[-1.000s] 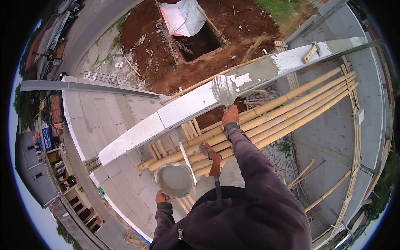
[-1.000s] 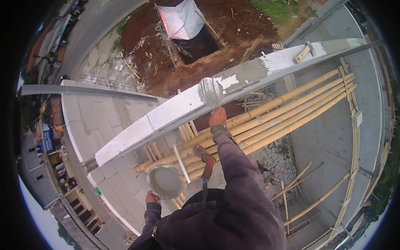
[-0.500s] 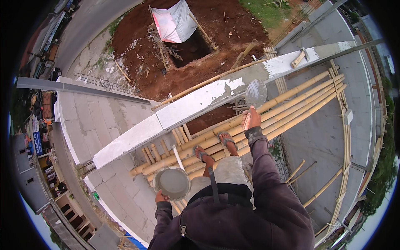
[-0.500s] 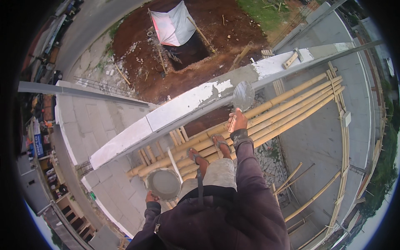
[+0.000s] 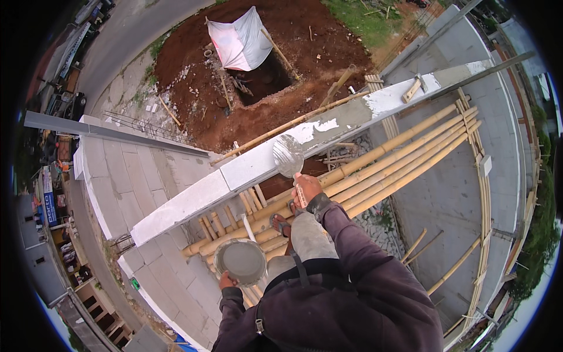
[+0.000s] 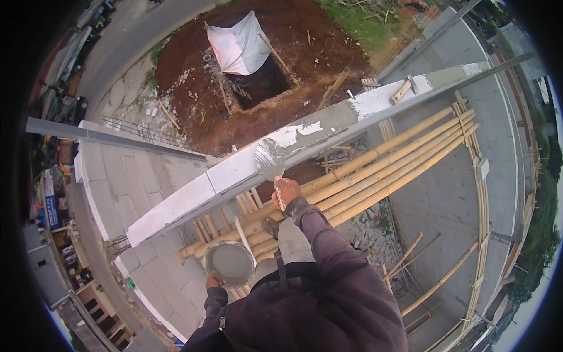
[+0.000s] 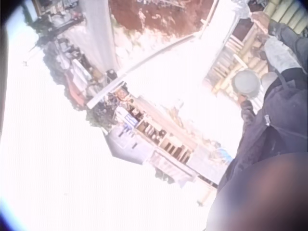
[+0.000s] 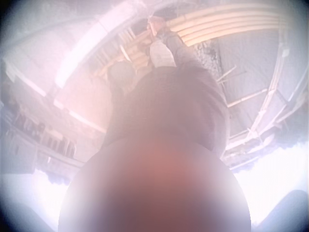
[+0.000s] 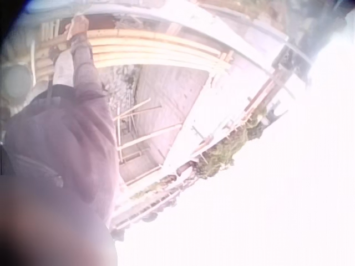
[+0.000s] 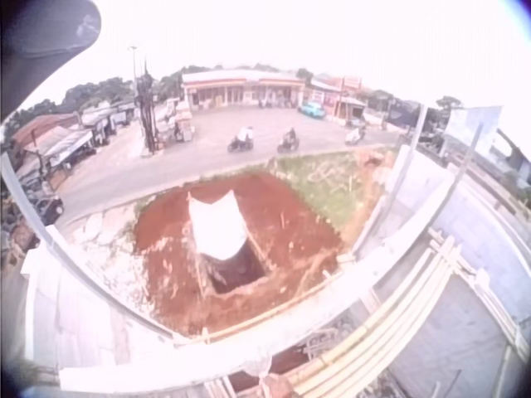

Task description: The person scoops cement from a bucket and applies it to a concrete wall using a trowel. They smooth the surface repeatedly while standing on bamboo scaffolding.

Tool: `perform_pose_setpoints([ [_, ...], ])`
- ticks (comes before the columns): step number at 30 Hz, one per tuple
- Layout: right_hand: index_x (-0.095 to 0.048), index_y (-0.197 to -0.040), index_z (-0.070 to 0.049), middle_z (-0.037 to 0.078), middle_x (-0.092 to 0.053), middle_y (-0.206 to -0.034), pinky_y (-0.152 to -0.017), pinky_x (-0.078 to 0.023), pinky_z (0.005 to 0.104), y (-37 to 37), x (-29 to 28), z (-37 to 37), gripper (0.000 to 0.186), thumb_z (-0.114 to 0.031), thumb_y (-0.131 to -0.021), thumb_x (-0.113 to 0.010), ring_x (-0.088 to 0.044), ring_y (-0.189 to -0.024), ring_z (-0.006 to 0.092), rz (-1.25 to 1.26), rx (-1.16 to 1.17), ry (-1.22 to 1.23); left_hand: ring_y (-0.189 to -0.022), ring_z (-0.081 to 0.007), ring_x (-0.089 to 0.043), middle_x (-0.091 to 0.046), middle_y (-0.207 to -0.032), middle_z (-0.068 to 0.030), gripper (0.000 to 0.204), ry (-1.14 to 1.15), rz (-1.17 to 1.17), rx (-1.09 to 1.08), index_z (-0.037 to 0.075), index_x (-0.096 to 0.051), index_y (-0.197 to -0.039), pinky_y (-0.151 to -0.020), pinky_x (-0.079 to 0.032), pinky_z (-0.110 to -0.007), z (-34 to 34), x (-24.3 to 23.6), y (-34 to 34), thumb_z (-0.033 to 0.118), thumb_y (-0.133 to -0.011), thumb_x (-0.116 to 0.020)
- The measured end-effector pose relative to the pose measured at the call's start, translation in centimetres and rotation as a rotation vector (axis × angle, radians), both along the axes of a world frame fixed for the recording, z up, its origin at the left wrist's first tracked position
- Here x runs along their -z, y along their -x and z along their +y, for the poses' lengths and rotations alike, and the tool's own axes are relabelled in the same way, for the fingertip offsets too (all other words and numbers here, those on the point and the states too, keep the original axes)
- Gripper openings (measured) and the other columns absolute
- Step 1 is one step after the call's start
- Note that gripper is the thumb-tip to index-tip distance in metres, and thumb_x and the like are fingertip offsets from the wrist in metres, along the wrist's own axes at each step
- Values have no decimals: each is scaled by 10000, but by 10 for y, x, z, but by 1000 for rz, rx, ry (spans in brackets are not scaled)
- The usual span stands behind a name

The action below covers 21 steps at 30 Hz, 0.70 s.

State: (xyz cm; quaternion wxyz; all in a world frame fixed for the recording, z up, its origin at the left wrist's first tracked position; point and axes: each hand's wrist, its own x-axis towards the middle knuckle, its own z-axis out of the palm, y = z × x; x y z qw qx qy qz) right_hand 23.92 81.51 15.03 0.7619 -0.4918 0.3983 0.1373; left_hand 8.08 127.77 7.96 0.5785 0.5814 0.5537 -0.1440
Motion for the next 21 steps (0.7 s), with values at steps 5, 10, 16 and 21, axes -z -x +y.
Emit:
perform_pose_setpoints([
  [5, -497, -770, -69, 45, -464, -538, -376, -365, 360, -54, 3, -109, 375, -420, -901, -480, -445, -386, 185, 127, 407, 117, -403, -152, -399, -417, -540, -38, 185, -59, 3, 91, 44, -538, -764, -379, -390, -312, -23, -18, -13, 213, -826, -578],
  [10, -534, -707, -41, 58, -503, -533, -394, -367, 343, -17, -17, -10, 384, -369, -907, -521, -459, -387, 193, 122, -568, 79, -428, -145, -423, -436, -574, -32, 171, -49, -84, 180, 36, -565, -755, -403, -396, -297, -68, -53, -41, 189, -828, -575],
  [16, -652, -906, 24, 203, -665, -831, -641, -527, 411, 21, -42, 98, 319, -267, -853, -533, -664, -719, 323, -427, -1699, 825, -460, -119, -413, -410, -543, -6, 229, -117, -290, 237, 56, -508, -666, -476, -375, -300, -118, -96, -47, 186, -817, -622],
  [21, -661, -932, -3, 197, -664, -965, -779, -517, 433, 21, -21, 155, 263, -205, -808, -546, -654, -896, 345, -313, -1623, 982, -486, -104, -412, -407, -567, 5, 204, -125, -371, 204, 61, -512, -701, -489, -382, -285, -169, -136, -68, 182, -825, -621],
])
